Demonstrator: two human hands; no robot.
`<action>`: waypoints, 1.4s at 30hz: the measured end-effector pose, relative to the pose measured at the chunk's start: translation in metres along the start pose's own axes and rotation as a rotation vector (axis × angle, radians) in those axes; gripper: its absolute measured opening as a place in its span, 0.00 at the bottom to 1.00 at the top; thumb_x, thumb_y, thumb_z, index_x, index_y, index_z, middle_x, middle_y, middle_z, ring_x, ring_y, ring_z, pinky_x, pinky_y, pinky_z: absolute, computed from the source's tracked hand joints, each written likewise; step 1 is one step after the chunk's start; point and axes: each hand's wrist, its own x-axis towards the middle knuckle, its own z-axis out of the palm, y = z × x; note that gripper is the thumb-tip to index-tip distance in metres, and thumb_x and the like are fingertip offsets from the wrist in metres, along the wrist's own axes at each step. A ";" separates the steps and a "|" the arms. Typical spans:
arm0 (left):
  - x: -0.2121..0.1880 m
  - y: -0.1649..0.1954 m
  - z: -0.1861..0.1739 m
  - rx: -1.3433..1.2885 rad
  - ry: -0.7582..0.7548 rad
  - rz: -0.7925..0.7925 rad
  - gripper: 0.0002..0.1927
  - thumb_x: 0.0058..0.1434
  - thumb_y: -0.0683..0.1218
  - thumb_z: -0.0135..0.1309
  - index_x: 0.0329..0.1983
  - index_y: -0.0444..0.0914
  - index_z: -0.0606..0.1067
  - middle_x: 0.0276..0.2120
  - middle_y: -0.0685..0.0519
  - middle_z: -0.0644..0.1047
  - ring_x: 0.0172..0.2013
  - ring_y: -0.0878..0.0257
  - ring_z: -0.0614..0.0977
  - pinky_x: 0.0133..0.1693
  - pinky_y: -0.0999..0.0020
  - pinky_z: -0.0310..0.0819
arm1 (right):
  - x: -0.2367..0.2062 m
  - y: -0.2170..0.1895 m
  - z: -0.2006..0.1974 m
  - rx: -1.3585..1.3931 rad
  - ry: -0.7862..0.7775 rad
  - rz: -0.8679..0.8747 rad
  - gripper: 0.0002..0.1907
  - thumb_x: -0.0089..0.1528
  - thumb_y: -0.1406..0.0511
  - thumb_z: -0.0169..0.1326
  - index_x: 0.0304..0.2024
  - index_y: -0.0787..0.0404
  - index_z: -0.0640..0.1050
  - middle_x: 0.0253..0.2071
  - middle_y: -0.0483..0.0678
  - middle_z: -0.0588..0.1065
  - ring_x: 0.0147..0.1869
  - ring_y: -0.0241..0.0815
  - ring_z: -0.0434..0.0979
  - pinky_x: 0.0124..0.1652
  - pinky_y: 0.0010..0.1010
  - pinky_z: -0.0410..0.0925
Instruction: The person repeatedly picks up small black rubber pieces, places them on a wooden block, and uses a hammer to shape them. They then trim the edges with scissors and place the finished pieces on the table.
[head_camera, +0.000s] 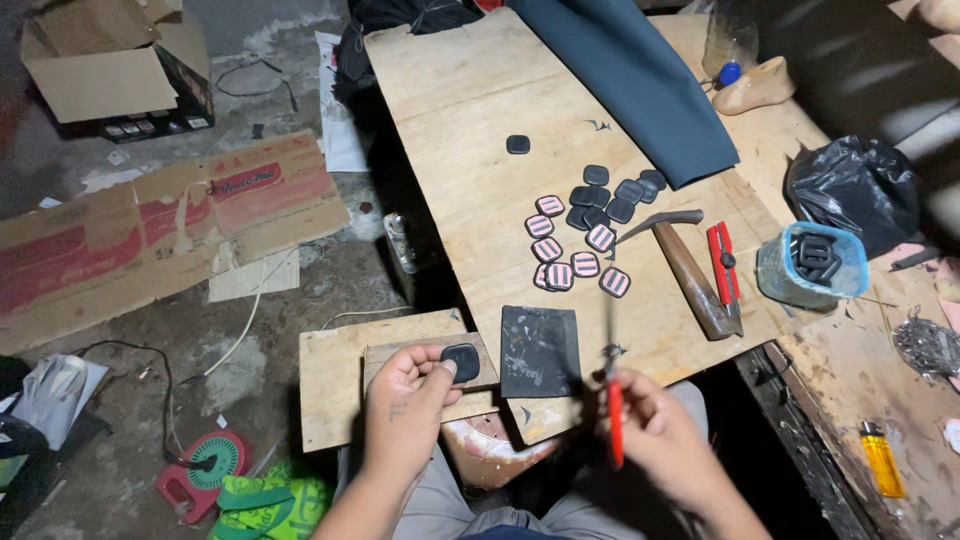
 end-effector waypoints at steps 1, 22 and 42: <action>0.001 -0.001 0.001 0.004 -0.013 0.011 0.08 0.63 0.38 0.56 0.44 0.30 0.77 0.32 0.53 0.79 0.30 0.70 0.77 0.33 0.76 0.71 | -0.005 0.006 0.011 -0.046 -0.082 0.004 0.25 0.54 0.70 0.62 0.54 0.64 0.74 0.40 0.42 0.74 0.41 0.32 0.72 0.43 0.24 0.67; 0.006 0.007 -0.006 -0.216 -0.145 -0.161 0.10 0.61 0.40 0.54 0.44 0.33 0.79 0.35 0.56 0.81 0.33 0.71 0.75 0.37 0.74 0.66 | -0.008 0.016 0.030 -0.046 -0.632 0.124 0.28 0.64 0.49 0.57 0.53 0.66 0.76 0.34 0.42 0.71 0.35 0.32 0.70 0.37 0.23 0.66; 0.011 -0.006 -0.010 -0.102 -0.101 -0.103 0.10 0.61 0.40 0.56 0.44 0.32 0.81 0.29 0.57 0.77 0.30 0.70 0.71 0.36 0.74 0.66 | -0.012 0.018 0.043 -0.089 -0.339 0.398 0.14 0.61 0.59 0.59 0.43 0.62 0.81 0.22 0.40 0.70 0.19 0.30 0.70 0.20 0.23 0.64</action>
